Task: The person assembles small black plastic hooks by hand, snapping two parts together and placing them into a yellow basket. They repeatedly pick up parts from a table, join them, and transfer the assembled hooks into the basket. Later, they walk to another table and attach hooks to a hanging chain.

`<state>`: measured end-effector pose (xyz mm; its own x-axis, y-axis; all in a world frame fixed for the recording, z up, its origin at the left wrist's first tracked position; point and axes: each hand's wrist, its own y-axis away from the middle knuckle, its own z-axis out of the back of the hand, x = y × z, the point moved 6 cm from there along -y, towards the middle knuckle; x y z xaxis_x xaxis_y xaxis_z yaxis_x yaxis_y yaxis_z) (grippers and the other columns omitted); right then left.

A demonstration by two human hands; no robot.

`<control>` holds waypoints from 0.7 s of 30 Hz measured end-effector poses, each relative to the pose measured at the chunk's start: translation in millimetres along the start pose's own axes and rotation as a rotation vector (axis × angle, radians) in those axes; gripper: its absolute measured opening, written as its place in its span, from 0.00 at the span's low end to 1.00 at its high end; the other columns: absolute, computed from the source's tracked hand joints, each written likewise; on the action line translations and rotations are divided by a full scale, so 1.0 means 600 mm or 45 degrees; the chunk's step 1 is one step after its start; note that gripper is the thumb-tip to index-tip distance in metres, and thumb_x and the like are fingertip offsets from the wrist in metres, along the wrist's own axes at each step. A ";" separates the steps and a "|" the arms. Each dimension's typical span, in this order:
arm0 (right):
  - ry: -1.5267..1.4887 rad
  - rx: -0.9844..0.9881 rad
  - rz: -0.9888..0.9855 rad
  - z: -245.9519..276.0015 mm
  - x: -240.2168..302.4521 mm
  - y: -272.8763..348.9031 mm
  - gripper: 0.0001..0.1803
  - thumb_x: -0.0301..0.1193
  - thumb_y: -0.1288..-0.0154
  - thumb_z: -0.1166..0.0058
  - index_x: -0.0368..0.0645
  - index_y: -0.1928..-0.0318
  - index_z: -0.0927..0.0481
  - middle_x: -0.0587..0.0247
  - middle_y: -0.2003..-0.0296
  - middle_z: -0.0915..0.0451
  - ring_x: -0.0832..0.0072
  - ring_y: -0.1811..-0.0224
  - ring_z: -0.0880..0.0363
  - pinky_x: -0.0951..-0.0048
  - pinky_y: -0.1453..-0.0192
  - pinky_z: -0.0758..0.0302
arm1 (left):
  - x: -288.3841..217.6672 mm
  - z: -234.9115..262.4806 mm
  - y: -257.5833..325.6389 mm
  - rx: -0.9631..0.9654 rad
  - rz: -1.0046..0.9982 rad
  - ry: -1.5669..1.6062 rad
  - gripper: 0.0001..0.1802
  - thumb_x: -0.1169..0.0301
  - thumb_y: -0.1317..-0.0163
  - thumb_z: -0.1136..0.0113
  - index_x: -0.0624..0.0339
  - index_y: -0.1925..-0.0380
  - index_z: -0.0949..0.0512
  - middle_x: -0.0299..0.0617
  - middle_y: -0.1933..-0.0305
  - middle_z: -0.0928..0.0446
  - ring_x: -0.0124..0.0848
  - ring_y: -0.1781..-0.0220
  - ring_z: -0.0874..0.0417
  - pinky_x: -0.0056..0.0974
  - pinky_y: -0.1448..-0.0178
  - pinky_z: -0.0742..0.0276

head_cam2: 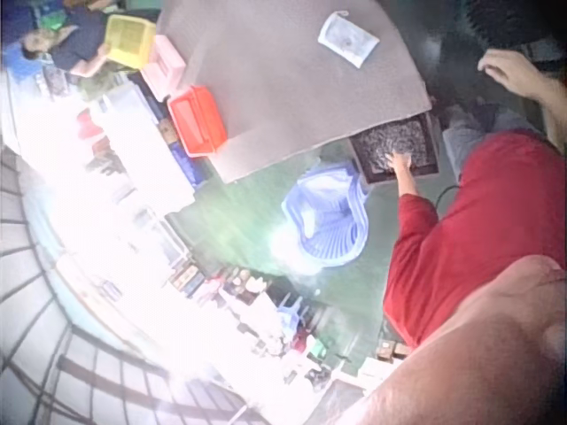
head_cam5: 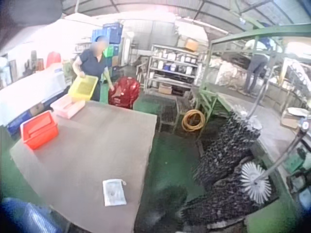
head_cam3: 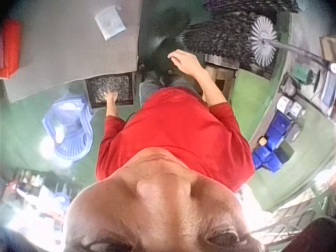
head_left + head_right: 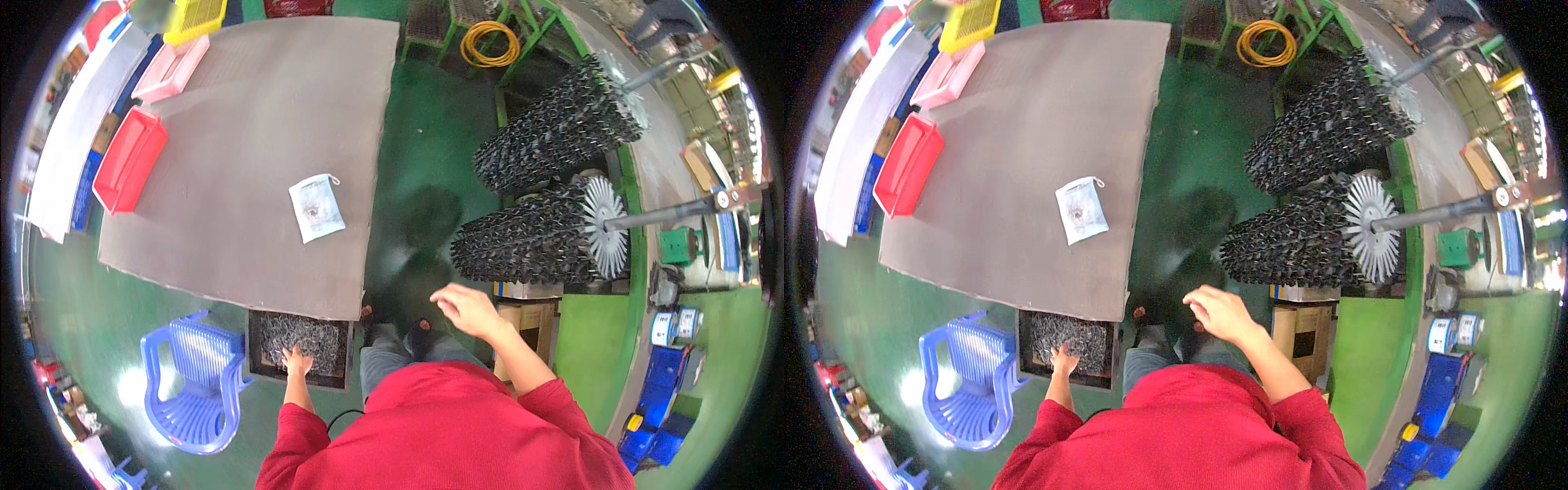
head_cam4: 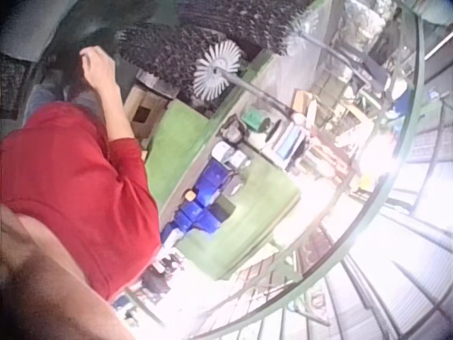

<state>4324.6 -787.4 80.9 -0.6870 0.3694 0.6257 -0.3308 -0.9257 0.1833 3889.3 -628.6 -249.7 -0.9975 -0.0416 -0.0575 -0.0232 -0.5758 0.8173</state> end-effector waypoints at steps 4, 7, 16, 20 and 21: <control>-0.059 -0.496 0.047 0.176 0.025 -0.034 0.07 0.27 0.36 0.45 0.44 0.58 0.19 0.59 0.65 0.21 0.69 0.67 0.21 0.71 0.63 0.24 | 0.023 0.009 -0.060 0.030 -0.195 -0.165 0.39 0.56 0.48 0.36 0.45 0.34 0.34 0.52 0.31 0.35 0.52 0.31 0.34 0.51 0.31 0.35; -0.194 -0.904 0.061 0.335 0.022 -0.042 0.07 0.24 0.35 0.45 0.41 0.58 0.18 0.62 0.63 0.20 0.77 0.65 0.23 0.76 0.60 0.25 | 0.017 0.080 -0.043 -0.185 -0.250 -0.124 0.24 0.58 0.47 0.38 0.49 0.49 0.19 0.51 0.48 0.19 0.46 0.45 0.19 0.43 0.40 0.24; -0.396 -1.895 0.027 0.828 -0.203 -0.014 0.26 0.34 0.40 0.35 0.38 0.43 0.24 0.56 0.50 0.20 0.70 0.50 0.21 0.70 0.45 0.26 | 0.043 0.141 -0.044 -0.117 0.145 0.288 0.18 0.64 0.42 0.36 0.69 0.82 0.19 0.46 0.81 0.19 0.36 0.80 0.15 0.40 0.79 0.19; -0.309 -1.956 -0.204 0.976 -0.338 -0.058 0.46 0.44 0.49 0.28 0.37 0.34 0.35 0.49 0.40 0.28 0.65 0.36 0.32 0.64 0.33 0.37 | -0.027 0.231 0.036 -0.454 -0.024 0.209 0.26 0.55 0.36 0.45 0.71 0.76 0.18 0.48 0.81 0.18 0.38 0.81 0.16 0.42 0.75 0.19; -0.363 -1.933 -0.208 1.007 -0.391 -0.080 0.50 0.46 0.50 0.28 0.37 0.32 0.39 0.48 0.37 0.31 0.65 0.33 0.37 0.62 0.31 0.41 | 0.026 0.195 -0.074 -0.632 -0.399 -0.645 0.23 0.58 0.36 0.47 0.70 0.76 0.17 0.48 0.81 0.19 0.37 0.82 0.16 0.43 0.75 0.20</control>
<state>4892.6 -878.5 383.3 -0.4964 0.2641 0.8269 -0.8299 0.1349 -0.5413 3867.2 -508.0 -219.7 -0.8611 0.4932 0.1232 -0.3958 -0.8026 0.4463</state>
